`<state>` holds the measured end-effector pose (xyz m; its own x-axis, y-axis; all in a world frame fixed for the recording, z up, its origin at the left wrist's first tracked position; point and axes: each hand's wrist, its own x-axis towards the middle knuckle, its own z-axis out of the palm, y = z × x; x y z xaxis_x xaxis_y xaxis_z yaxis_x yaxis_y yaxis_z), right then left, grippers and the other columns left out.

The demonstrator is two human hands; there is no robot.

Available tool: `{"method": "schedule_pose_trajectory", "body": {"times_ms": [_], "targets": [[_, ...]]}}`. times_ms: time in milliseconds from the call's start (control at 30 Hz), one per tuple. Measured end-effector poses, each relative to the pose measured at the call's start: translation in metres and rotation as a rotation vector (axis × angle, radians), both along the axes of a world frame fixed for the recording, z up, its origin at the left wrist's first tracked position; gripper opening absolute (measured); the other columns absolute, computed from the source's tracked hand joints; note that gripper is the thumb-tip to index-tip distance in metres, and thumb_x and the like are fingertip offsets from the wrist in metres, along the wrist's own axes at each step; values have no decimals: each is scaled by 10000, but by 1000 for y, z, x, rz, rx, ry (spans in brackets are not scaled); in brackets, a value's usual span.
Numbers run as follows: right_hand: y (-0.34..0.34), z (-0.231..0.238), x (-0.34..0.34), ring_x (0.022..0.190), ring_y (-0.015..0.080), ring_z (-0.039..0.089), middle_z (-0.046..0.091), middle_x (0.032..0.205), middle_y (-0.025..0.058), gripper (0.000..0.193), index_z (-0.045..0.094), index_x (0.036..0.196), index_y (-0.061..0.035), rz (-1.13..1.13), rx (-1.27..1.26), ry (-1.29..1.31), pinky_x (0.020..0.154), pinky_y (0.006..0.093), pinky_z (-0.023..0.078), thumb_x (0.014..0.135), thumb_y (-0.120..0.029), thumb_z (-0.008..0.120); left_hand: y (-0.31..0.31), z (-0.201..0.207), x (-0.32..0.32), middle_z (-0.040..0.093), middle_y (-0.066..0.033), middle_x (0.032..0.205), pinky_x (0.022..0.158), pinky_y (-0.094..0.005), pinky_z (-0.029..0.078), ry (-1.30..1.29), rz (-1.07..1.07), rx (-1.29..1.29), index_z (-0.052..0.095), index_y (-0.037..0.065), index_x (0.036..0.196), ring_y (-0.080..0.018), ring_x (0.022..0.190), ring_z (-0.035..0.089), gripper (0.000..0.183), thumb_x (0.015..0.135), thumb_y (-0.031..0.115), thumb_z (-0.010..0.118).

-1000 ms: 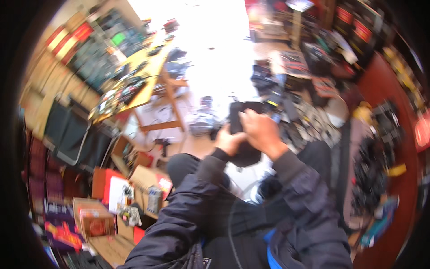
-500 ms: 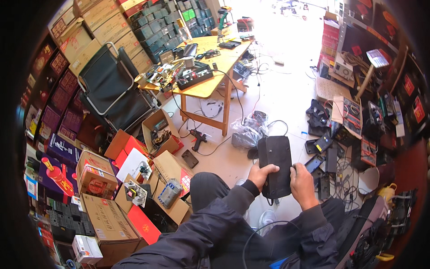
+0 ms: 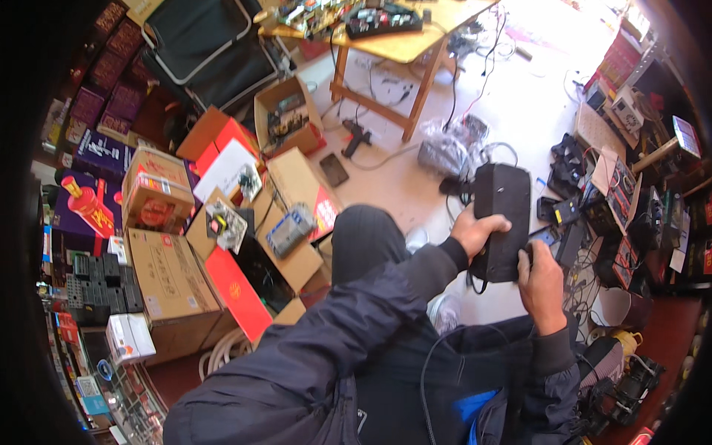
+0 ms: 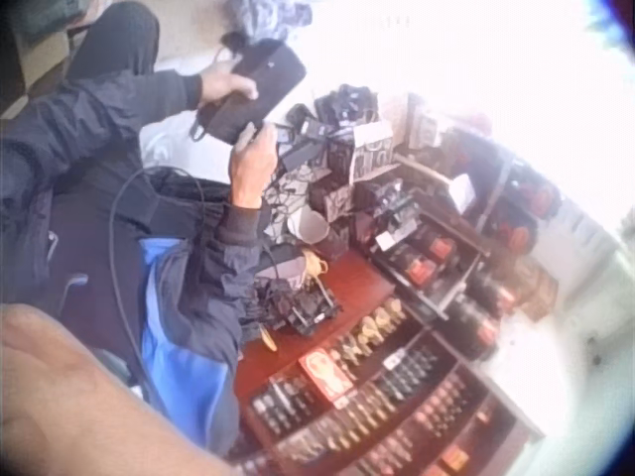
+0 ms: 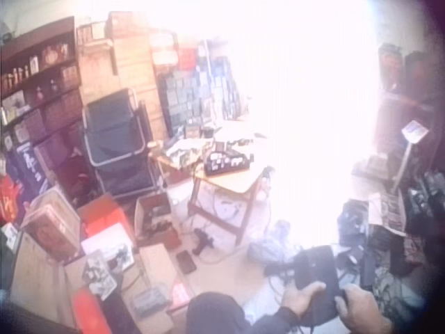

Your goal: The person sits on the floor and assembles a small electronic device by inserting a circuit board into a black plastic casing. They align the board, press it into place, and then close the casing to complete the assembly.

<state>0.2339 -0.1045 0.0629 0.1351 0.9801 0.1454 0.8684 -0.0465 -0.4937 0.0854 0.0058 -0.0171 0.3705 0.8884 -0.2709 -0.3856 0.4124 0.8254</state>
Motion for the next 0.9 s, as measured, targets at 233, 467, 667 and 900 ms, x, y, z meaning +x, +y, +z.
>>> {"method": "schedule_pose_trajectory", "body": {"times_ms": [233, 467, 667, 900], "targets": [[-5, 4, 9, 719, 410, 547, 585, 835, 257, 170, 532, 1028, 19, -44, -125, 106, 697, 437, 477, 1089, -136, 566, -3, 14, 15, 748, -118, 984, 819, -356, 597, 69, 15, -2, 675, -19, 1107, -225, 866, 724, 484, 693, 147, 863], [-11, -7, 26, 970, 215, 638, 699, 1092, 154, 278, 595, 1259, 22, -208, -145, 226, 910, 346, 512, 1116, -215, 567, 2, 18, 18, 750, -144, 1039, 850, -372, 600, -76, -23, 8, 649, -36, 1180, -241, 911, 723, 531, 723, 143, 852], [-13, -8, 19, 1128, 168, 650, 721, 1206, 144, 351, 636, 1349, 25, -211, -135, 295, 1007, 330, 507, 1095, -214, 600, 4, 11, 20, 770, -136, 981, 814, -383, 621, -136, 46, -24, 680, -43, 1092, -232, 848, 741, 468, 726, 180, 866], [-10, -3, 6, 796, 388, 665, 640, 911, 206, 173, 621, 1034, 7, -105, 77, 130, 724, 440, 530, 1008, -147, 695, 15, 9, 2, 727, -60, 1007, 873, -369, 595, -183, -76, -104, 741, 30, 1063, -207, 916, 712, 290, 863, 231, 800]]}}
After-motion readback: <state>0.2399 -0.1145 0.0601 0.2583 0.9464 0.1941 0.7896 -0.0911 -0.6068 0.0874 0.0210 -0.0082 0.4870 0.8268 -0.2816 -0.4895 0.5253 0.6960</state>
